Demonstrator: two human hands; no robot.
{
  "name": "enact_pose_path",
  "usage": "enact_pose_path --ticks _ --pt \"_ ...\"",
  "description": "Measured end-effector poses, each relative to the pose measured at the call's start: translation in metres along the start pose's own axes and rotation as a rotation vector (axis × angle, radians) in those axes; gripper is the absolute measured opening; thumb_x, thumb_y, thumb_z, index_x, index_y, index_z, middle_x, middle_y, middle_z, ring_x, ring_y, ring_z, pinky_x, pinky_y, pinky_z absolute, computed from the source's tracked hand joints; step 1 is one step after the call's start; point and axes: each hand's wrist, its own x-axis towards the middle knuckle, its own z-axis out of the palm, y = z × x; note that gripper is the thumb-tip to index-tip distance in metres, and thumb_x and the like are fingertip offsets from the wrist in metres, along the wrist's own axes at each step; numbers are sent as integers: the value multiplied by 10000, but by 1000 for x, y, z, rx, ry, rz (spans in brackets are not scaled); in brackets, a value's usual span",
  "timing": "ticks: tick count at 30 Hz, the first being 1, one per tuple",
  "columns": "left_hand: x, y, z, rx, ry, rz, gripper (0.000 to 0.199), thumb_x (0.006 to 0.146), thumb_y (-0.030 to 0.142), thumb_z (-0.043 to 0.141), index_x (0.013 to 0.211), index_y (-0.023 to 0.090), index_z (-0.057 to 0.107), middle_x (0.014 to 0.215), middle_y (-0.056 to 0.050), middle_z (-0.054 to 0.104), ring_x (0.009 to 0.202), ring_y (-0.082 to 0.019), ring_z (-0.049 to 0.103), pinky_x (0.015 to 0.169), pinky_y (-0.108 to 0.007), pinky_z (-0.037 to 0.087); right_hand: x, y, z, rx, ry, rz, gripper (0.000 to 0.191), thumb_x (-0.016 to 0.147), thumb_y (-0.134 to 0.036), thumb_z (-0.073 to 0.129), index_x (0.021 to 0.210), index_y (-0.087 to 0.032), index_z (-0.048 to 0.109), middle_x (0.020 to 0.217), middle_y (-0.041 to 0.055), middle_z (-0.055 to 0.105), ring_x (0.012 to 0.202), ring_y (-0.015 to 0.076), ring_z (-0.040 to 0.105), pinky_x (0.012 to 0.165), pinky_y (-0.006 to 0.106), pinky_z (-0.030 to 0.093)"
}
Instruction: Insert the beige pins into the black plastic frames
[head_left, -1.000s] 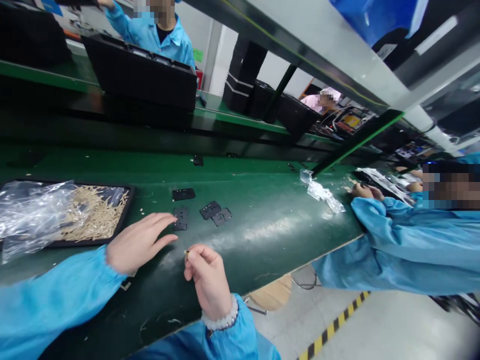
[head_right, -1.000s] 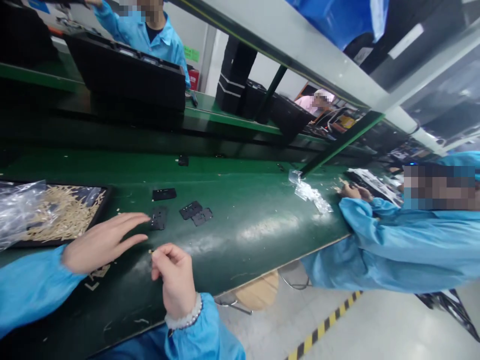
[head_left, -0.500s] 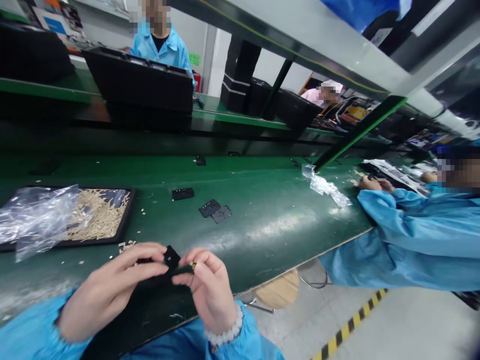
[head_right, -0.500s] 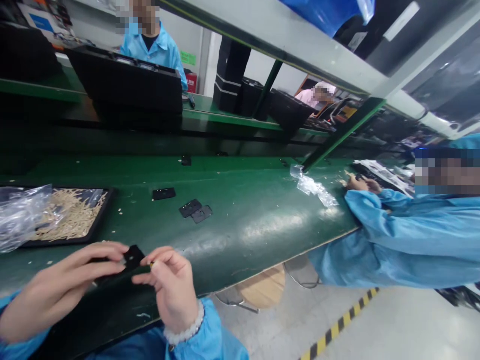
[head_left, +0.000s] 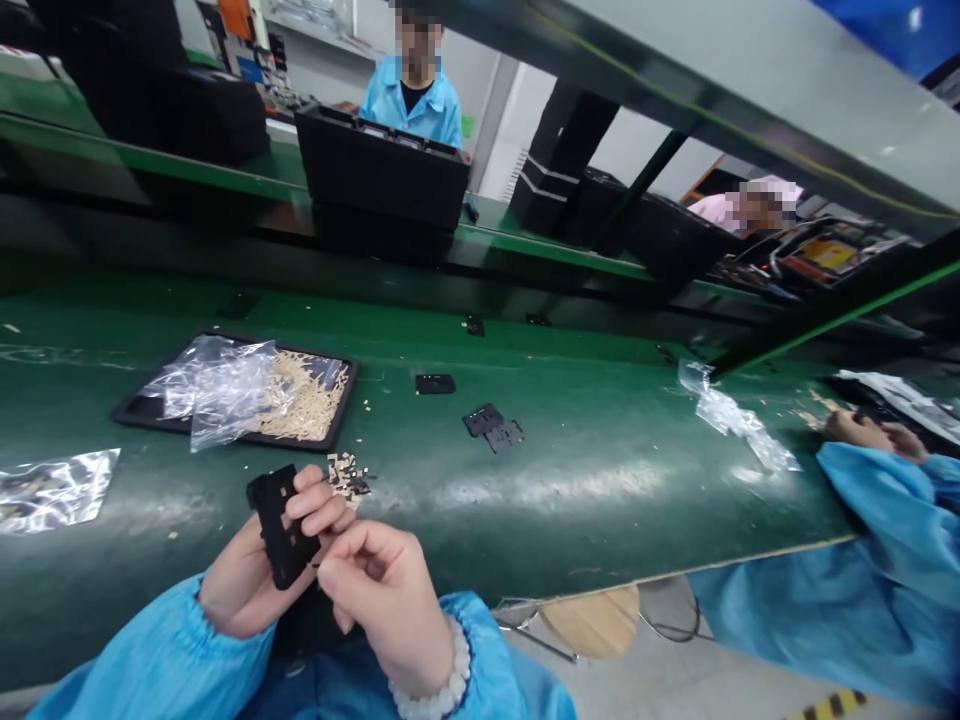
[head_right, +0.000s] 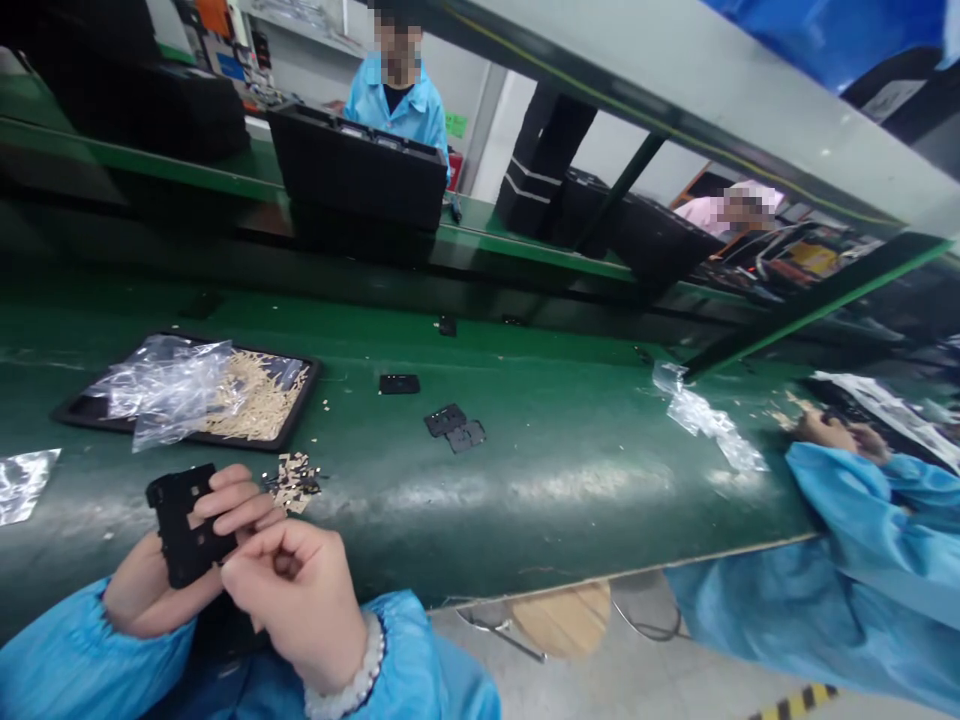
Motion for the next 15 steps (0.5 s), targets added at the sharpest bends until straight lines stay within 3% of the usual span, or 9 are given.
enact_pose_path --ticks 7,15 --pt "-2 -1 3 -6 19 -67 477 606 9 871 771 231 482 575 118 493 533 -64 507 567 -189 494 0 -2 14 -38 10 81 281 644 -390 811 605 -187 621 413 -94 472 362 40 339 396 210 219" --pt "0 -3 1 38 31 0 430 641 24 855 738 227 489 566 107 488 533 -75 505 624 -224 551 -1 0 14 -1 54 52 373 606 -439 872 571 -182 605 452 -85 472 420 38 318 453 221 247"
